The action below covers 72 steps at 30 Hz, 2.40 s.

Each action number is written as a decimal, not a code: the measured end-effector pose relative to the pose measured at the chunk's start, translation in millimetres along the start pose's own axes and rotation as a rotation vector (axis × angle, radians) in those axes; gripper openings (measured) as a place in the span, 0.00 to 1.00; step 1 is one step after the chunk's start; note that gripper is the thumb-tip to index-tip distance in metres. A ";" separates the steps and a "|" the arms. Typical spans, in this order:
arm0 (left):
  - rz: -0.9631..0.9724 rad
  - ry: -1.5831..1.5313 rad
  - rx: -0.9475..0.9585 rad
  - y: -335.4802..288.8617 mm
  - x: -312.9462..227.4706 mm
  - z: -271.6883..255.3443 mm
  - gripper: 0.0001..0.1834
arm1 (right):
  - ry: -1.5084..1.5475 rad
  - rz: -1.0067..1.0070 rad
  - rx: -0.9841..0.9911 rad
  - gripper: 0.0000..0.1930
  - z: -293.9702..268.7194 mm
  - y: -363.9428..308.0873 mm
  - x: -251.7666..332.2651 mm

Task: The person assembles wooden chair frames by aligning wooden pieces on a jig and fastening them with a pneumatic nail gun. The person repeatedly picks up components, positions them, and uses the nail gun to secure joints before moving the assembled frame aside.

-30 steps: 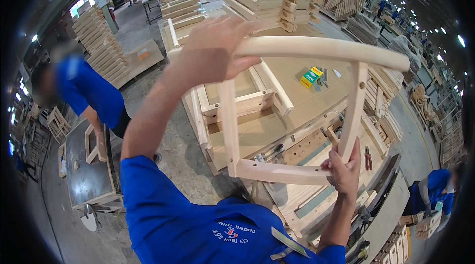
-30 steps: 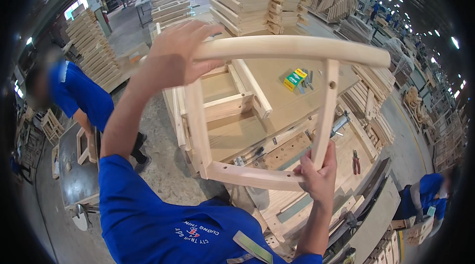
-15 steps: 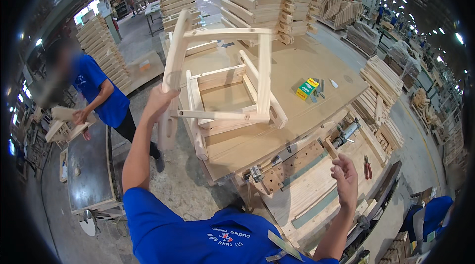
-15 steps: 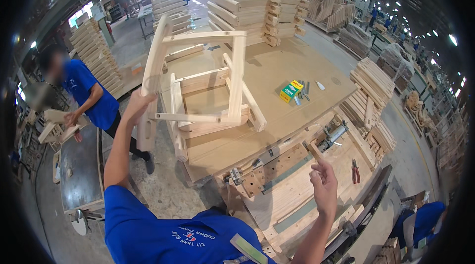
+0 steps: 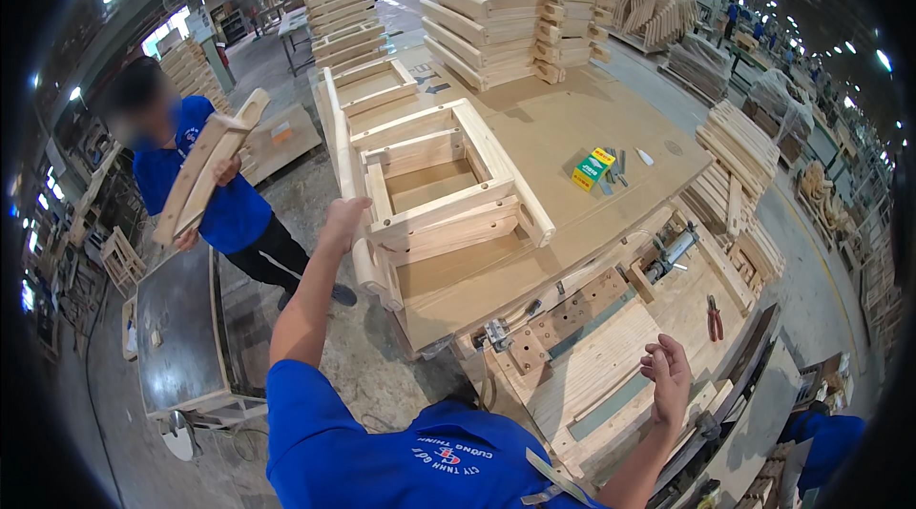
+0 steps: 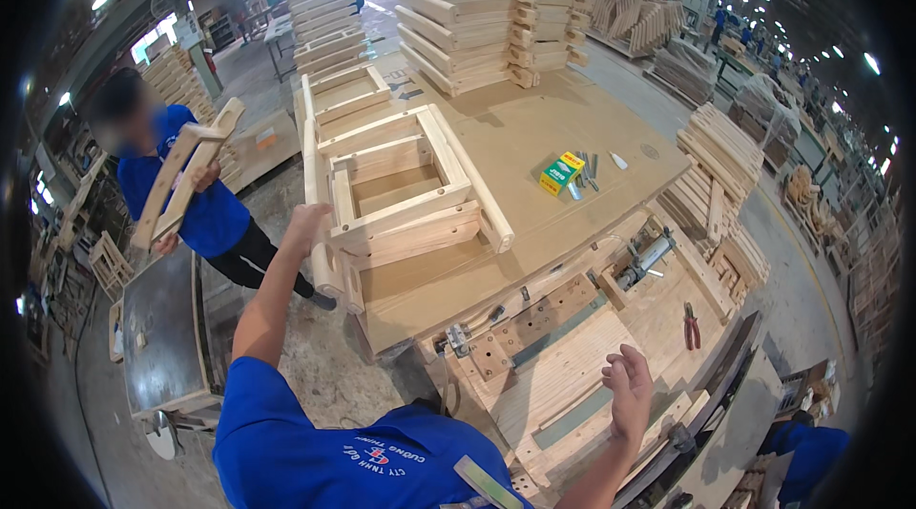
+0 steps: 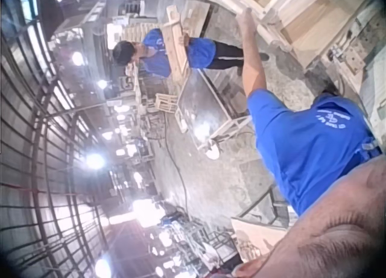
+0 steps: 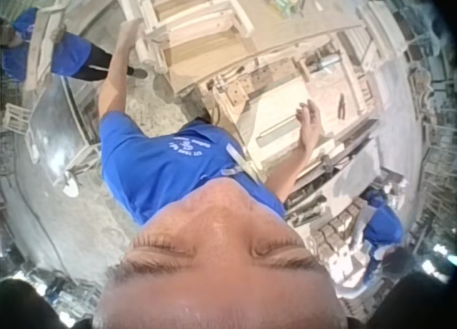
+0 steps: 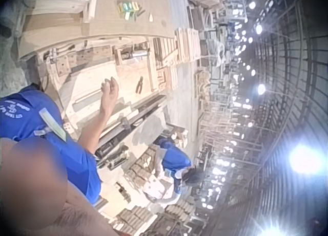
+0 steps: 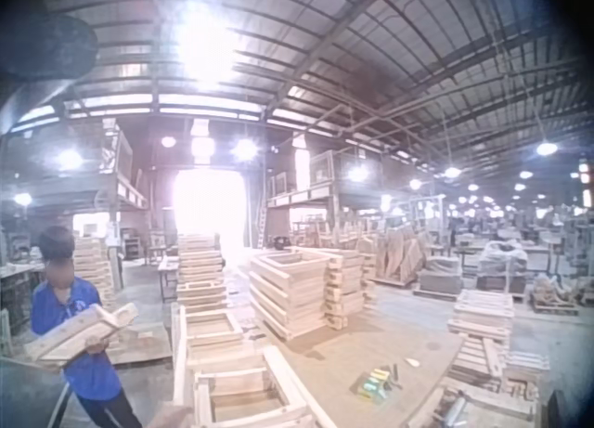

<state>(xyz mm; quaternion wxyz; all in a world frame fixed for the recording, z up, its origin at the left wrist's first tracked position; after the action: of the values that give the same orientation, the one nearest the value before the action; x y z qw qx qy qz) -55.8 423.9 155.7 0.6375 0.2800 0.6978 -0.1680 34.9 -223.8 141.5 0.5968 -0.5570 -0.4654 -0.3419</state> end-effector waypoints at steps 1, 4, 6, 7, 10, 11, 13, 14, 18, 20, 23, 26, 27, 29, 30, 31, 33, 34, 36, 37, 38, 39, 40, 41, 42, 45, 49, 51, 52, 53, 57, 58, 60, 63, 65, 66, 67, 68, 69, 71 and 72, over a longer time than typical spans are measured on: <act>0.016 0.015 -0.012 2.4 1.1 -5.1 0.22 | 0.016 0.005 0.006 0.25 -0.2 -0.6 -3.6; -0.016 -0.028 -0.033 6.2 1.1 -3.3 0.21 | 0.048 0.023 0.000 0.25 -5.2 -3.7 -15.6; -0.049 0.005 -0.003 2.7 0.1 8.1 0.21 | 0.055 0.044 -0.024 0.24 -10.2 -7.4 -23.3; -0.068 0.018 0.015 0.0 -1.2 15.3 0.21 | 0.062 0.053 -0.034 0.24 -13.3 -9.2 -27.2; -0.095 0.158 0.168 -2.5 -14.5 24.4 0.23 | 0.066 0.080 -0.043 0.25 -16.1 -10.0 -39.0; -0.080 0.181 0.181 -2.0 -18.0 20.6 0.24 | 0.057 0.090 -0.037 0.25 -11.7 -8.8 -42.3; -0.054 0.225 0.211 -1.8 -21.7 15.9 0.26 | 0.043 0.108 -0.018 0.25 -3.7 -7.8 -48.8; -0.037 0.221 0.204 -1.5 -21.9 14.6 0.27 | 0.039 0.115 -0.006 0.26 -0.2 -7.6 -52.5; 0.001 0.164 0.154 -1.4 -16.5 19.6 0.28 | 0.020 0.166 0.034 0.26 7.9 -7.9 -63.1; -0.005 0.147 0.149 0.9 -14.8 18.3 0.29 | -0.023 0.174 0.039 0.25 9.8 -8.4 -65.4; -0.038 0.143 0.186 4.1 -12.6 17.7 0.29 | -0.062 0.176 0.044 0.24 10.5 -10.1 -67.1; -0.053 0.088 0.176 4.4 -6.3 30.4 0.26 | -0.085 0.180 0.017 0.23 6.1 -17.3 -66.0; -0.030 0.076 0.134 6.0 -6.8 24.4 0.24 | -0.080 0.177 0.030 0.23 8.8 -17.8 -66.4; 0.004 0.017 0.042 8.7 -11.9 17.5 0.23 | -0.069 0.168 0.023 0.22 8.5 -22.5 -66.9; 0.016 -0.029 -0.010 6.7 -15.4 16.9 0.23 | -0.062 0.162 0.013 0.22 7.3 -25.3 -67.4; 0.031 -0.071 -0.066 4.3 -21.2 13.7 0.22 | -0.033 0.153 0.031 0.23 5.5 -28.0 -67.2; 0.026 -0.290 -0.076 -2.0 -39.4 31.1 0.24 | 0.011 0.136 0.016 0.24 -10.1 -37.7 -63.4; 0.018 -0.405 -0.081 -7.7 -50.9 43.1 0.25 | 0.028 0.126 -0.025 0.24 -16.8 -40.7 -59.9; 0.154 -0.516 -0.082 -21.2 -79.0 59.4 0.29 | 0.019 0.046 -0.036 0.23 -19.5 -37.6 -44.8; 0.225 -0.566 -0.089 -29.5 -93.1 67.4 0.31 | 0.015 0.007 -0.033 0.23 -14.1 -35.4 -28.4; 0.305 -0.572 -0.083 -39.2 -105.5 76.9 0.36 | 0.013 -0.056 0.023 0.23 -5.7 -34.1 -6.9; 0.382 -0.583 -0.071 -50.1 -118.5 91.0 0.41 | 0.009 -0.117 0.055 0.23 3.7 -36.2 17.3; 0.329 -0.585 -0.010 -72.5 -146.1 123.3 0.46 | -0.008 -0.171 0.036 0.23 5.2 -45.1 41.4; 0.286 -0.588 0.054 -97.1 -177.4 151.6 0.50 | -0.023 -0.234 0.017 0.24 7.4 -51.3 64.4; 0.376 -0.607 0.106 -109.7 -187.6 169.3 0.51 | -0.010 -0.303 0.067 0.24 15.5 -50.8 86.3; 0.895 -0.423 0.088 -154.5 -203.7 216.9 0.47 | -0.029 -0.479 0.210 0.26 49.2 -44.9 147.5; 1.114 -0.372 0.310 -248.5 -225.9 274.5 0.33 | -0.014 -0.550 0.260 0.34 70.5 -46.0 204.5; 1.241 -0.324 0.429 -288.3 -226.7 293.3 0.28 | -0.018 -0.543 0.080 0.33 56.8 -50.6 218.1; 1.288 -0.324 0.485 -302.1 -218.7 302.3 0.26 | 0.164 -0.460 0.006 0.33 50.6 -46.6 219.3; 1.355 -0.303 0.537 -315.2 -212.3 308.6 0.25 | 0.371 -0.397 -0.051 0.34 43.3 -43.1 217.5; 1.543 -0.343 0.833 -339.1 -211.1 319.0 0.24 | 0.648 -0.480 -0.185 0.38 -9.9 -53.4 170.8; 1.524 -0.329 0.973 -345.0 -214.3 318.2 0.26 | 0.658 -0.502 -0.093 0.38 -29.6 -61.0 156.4; 1.650 -0.347 1.046 -340.8 -207.6 323.6 0.26 | 0.724 -0.474 -0.063 0.39 -47.9 -63.1 128.0; 1.758 -0.249 1.149 -328.9 -196.7 327.3 0.26 | 0.837 -0.395 -0.037 0.40 -55.5 -69.5 98.2; 1.779 -0.143 1.225 -320.0 -190.2 326.1 0.24 | 0.847 -0.385 -0.051 0.40 -57.0 -71.7 87.7; 1.768 -0.085 1.269 -316.9 -185.1 325.4 0.22 | 0.839 -0.414 -0.033 0.39 -57.8 -71.7 85.1; 1.755 -0.024 1.312 -314.0 -178.7 325.0 0.21 | 0.856 -0.417 -0.021 0.39 -58.0 -71.2 82.5; 1.739 0.030 1.349 -313.0 -178.7 324.1 0.20 | 0.865 -0.421 -0.010 0.39 -59.4 -71.0 81.7; 1.729 0.047 1.337 -311.1 -178.6 321.1 0.19 | 0.874 -0.424 0.003 0.39 -59.6 -70.1 80.8; 1.708 0.084 1.301 -305.2 -182.9 312.4 0.18 | 0.890 -0.427 0.040 0.39 -58.3 -66.3 80.9; 1.703 0.080 1.269 -299.6 -184.0 309.8 0.18 | 0.895 -0.426 0.059 0.39 -56.9 -64.3 81.2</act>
<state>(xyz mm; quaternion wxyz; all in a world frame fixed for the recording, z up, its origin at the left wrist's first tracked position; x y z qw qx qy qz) 15.0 -27.5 259.5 0.2588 0.9628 0.0769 0.0096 12.3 -280.1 242.9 0.6703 -0.2310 -0.2765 -0.6487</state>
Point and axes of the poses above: each hand's wrist, its own y-axis towards the middle knuckle, its own z-axis out of the palm, x = y × z, the point moved 1 cm from there along y, towards the middle knuckle, and after that the axes turned 14 degrees about z, right-handed, at the moved point
